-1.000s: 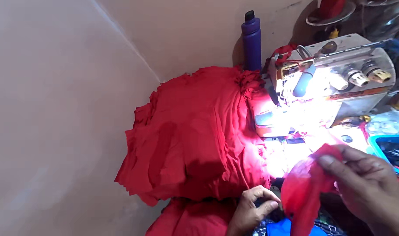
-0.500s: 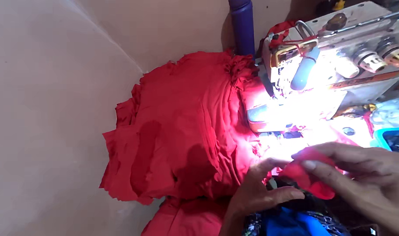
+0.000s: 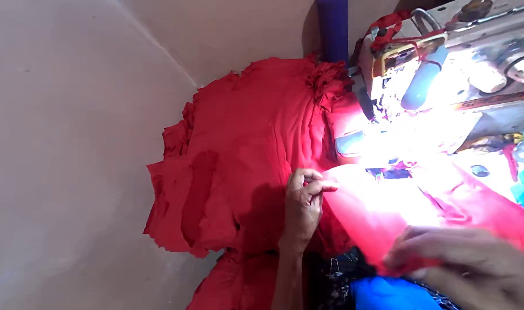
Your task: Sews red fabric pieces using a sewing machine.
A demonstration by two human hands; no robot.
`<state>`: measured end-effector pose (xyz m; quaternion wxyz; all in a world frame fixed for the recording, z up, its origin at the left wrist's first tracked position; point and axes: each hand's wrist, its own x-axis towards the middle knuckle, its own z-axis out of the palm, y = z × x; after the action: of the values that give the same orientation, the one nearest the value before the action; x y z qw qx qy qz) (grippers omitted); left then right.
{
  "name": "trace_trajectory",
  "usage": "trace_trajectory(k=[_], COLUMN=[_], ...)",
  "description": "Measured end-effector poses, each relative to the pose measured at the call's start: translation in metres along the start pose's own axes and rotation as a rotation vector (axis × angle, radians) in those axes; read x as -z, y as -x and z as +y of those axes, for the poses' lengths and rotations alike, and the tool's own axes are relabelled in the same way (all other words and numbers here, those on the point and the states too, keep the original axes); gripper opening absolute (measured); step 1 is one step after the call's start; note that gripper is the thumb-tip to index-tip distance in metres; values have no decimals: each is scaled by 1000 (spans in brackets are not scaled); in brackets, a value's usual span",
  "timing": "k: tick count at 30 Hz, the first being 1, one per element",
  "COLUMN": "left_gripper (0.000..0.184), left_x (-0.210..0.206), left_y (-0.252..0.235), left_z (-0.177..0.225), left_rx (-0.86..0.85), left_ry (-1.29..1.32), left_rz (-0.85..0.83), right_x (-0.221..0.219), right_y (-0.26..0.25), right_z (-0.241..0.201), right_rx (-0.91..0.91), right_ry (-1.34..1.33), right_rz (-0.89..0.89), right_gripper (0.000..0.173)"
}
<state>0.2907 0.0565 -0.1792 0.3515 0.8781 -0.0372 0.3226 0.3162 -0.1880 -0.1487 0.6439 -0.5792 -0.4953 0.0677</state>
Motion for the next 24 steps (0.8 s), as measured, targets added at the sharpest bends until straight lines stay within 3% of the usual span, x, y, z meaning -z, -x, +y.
trace_trajectory(k=[4,9,15,20,24], left_gripper=[25,24,34,11,6], left_x=[-10,-12,-26,-36,-36], left_y=[30,30,30,38,37], left_z=[-6,9,10,3,14], left_rx=[91,216,299,180,127], left_ry=[-236,-354,-408,-286,-121], left_rz=[-103,106,60,302,319], right_x=[-42,-49,-51,-48,-49], right_y=[32,37,29,21,4], right_z=[48,55,64,64,60], right_rx=[-28,-63,-23,-70,-135], right_ry=[78,33,90,16,26], right_rz=[-142,-220,-114,25,157], right_gripper=[20,20,22,16,16])
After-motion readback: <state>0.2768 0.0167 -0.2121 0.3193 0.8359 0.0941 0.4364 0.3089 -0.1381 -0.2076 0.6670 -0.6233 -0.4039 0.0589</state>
